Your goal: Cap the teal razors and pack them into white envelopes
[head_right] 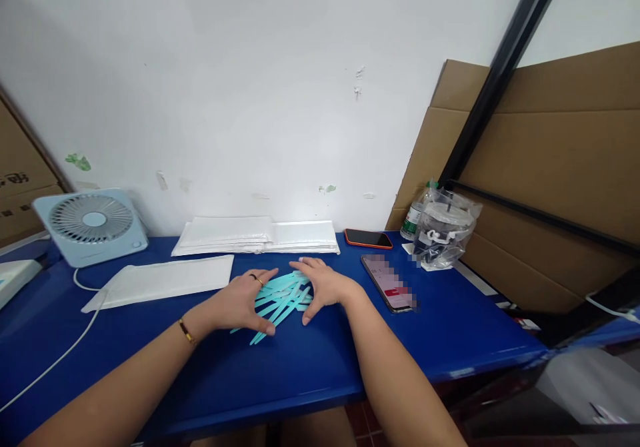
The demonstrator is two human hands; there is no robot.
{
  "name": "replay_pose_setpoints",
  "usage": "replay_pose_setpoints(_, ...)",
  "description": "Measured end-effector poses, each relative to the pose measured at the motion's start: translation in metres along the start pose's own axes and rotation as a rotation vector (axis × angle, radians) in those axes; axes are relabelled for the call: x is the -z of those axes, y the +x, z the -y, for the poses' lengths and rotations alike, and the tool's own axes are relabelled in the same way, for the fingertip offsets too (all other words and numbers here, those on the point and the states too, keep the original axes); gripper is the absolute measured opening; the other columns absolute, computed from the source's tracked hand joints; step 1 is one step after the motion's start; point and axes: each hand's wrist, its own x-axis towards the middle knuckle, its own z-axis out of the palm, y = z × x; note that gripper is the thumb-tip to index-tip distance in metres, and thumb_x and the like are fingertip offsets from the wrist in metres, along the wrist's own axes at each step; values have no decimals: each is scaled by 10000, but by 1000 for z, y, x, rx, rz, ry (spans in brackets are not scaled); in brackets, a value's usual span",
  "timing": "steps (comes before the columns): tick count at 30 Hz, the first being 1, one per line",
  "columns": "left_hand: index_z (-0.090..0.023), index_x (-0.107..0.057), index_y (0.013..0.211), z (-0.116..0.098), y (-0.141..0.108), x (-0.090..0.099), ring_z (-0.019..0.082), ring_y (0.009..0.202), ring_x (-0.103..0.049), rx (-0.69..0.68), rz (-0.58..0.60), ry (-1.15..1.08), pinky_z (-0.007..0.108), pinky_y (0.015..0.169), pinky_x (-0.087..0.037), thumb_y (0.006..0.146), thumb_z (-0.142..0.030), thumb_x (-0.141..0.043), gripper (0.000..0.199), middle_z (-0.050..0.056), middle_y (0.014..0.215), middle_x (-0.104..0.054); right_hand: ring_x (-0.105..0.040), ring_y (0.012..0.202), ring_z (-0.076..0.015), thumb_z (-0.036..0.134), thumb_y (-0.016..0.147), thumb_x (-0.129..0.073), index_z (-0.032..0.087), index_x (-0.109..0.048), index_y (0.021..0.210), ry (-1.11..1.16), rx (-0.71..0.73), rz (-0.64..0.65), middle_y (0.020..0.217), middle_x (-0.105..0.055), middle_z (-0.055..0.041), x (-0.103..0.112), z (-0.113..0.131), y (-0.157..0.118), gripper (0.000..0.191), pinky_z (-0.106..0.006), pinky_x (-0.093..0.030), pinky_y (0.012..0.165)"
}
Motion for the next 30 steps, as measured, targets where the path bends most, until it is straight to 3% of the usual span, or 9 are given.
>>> replay_pose_setpoints(2, -212, -391, 1359, -10, 2, -9, 340, 1198, -417, 14, 11, 71, 417, 938, -377, 610, -600, -659, 885, 145, 1303, -478, -400, 1163, -293, 466, 448, -823, 238, -402, 1349, 2, -9, 16, 1263, -433, -106, -3, 1, 3, 1020, -407, -369, 938)
replay_pose_setpoints(4, -225, -487, 1279, -13, 3, -11, 303, 1103, -483, 4, 15, 97, 382, 875, -407, 710, -531, -601, 656, 120, 1202, -536, -499, 1001, -244, 481, 511, -796, 207, -540, 1218, 9, -19, 10, 1114, -519, -81, -4, 2, 6, 800, -351, -425, 829)
replay_pose_setpoints(8, -259, -593, 1140, -9, 3, -4, 247, 989, -531, -47, 20, 46, 344, 827, -420, 800, -366, -529, 363, 74, 1080, -579, -532, 833, -189, 471, 570, -774, 216, -634, 1061, 22, -8, 10, 969, -557, -43, -2, 9, 6, 571, -278, -426, 674)
replay_pose_setpoints(11, -256, -601, 1130, -6, 2, 0, 232, 971, -534, -68, 20, -45, 333, 842, -421, 773, -341, -563, 368, 62, 1057, -583, -544, 824, -179, 471, 591, -764, 226, -636, 1069, 79, 18, -6, 960, -572, -37, -3, 13, 7, 553, -265, -429, 663)
replay_pose_setpoints(16, -257, -632, 1084, -4, 1, -1, 234, 961, -540, -74, -1, -128, 335, 853, -423, 740, -359, -598, 361, 55, 1029, -597, -557, 810, -156, 352, 790, -624, 208, -681, 931, 122, 63, -136, 911, -590, -39, -14, 11, 17, 210, -269, -430, 704)
replay_pose_setpoints(19, -267, -653, 1051, -1, 1, -2, 239, 933, -565, -78, -34, -207, 324, 815, -442, 711, -418, -633, 373, 50, 997, -622, -557, 810, -152, 304, 766, -655, 190, -673, 842, 146, 86, -183, 910, -590, -35, -21, 9, 23, 139, -265, -432, 711)
replay_pose_setpoints(22, -274, -675, 1006, 4, 3, -1, 233, 882, -596, -70, -141, -291, 307, 755, -460, 728, -469, -614, 345, 46, 956, -657, -564, 840, -152, 295, 756, -665, 180, -661, 803, 205, 74, -266, 946, -584, -38, -22, 8, 26, 123, -270, -434, 748)
replay_pose_setpoints(26, -272, -699, 831, 13, 13, 2, 226, 818, -606, 2, -204, -142, 309, 714, -447, 812, -428, -502, 252, 44, 849, -680, -562, 867, -162, 291, 733, -688, 177, -674, 750, 242, 32, -370, 910, -576, -34, -18, 3, 26, 116, -288, -424, 802)
replay_pose_setpoints(30, -282, -706, 746, 28, 29, 0, 231, 762, -613, 79, -242, -52, 314, 693, -441, 788, -408, -535, 217, 36, 812, -692, -570, 838, -158, 301, 705, -705, 174, -690, 711, 262, -33, -418, 876, -579, -27, -14, -14, 27, 128, -292, -421, 812)
